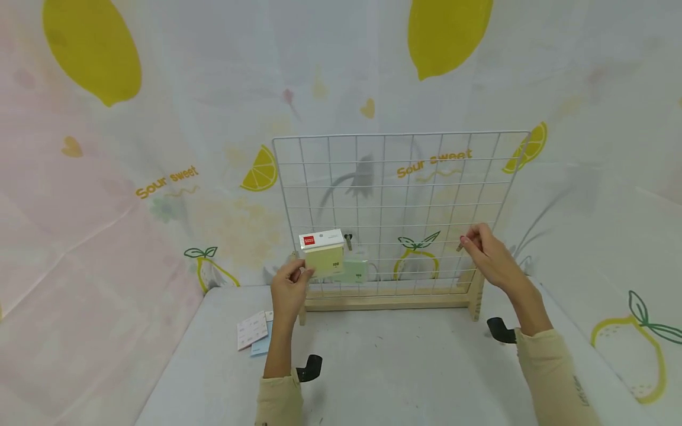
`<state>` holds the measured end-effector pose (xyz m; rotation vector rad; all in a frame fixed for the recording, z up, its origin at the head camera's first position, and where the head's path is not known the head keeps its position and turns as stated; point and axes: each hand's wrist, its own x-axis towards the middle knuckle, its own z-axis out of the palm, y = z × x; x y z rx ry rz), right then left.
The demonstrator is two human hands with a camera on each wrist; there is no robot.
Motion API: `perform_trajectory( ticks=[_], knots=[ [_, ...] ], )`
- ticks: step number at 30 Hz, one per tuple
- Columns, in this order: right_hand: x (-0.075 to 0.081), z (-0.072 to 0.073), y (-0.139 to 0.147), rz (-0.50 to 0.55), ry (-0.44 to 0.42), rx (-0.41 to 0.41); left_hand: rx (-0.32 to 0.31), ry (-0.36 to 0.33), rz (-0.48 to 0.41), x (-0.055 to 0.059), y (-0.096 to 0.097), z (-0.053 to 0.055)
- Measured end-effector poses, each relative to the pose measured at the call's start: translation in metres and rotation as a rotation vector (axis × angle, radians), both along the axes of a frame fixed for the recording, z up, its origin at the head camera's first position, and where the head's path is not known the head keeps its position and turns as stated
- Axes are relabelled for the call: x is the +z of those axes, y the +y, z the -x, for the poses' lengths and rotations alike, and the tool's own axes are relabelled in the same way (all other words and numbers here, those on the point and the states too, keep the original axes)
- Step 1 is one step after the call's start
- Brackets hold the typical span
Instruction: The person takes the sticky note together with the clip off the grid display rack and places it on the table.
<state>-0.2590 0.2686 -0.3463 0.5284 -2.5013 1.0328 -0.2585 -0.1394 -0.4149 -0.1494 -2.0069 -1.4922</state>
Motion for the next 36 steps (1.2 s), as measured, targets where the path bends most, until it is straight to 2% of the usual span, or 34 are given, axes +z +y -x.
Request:
perform_trajectory(
  ticks=[10,21,26,36],
  knots=[
    [-0.017,-0.006,0.014,-0.012,-0.033,-0.019,0.09,-0.007,0.025,-0.006,-0.032,-0.01],
    [-0.032,-0.014,0.023,-0.003,-0.061,-0.029,0.18,-0.07,0.016,-0.018,-0.056,-0.018],
    [-0.038,-0.017,0.029,-0.006,-0.074,-0.032,0.225,-0.102,0.045,-0.023,-0.067,-0.021],
    [-0.062,-0.02,0.041,-0.006,-0.086,-0.005,0.314,-0.169,0.057,-0.031,-0.086,-0.03]
  ],
)
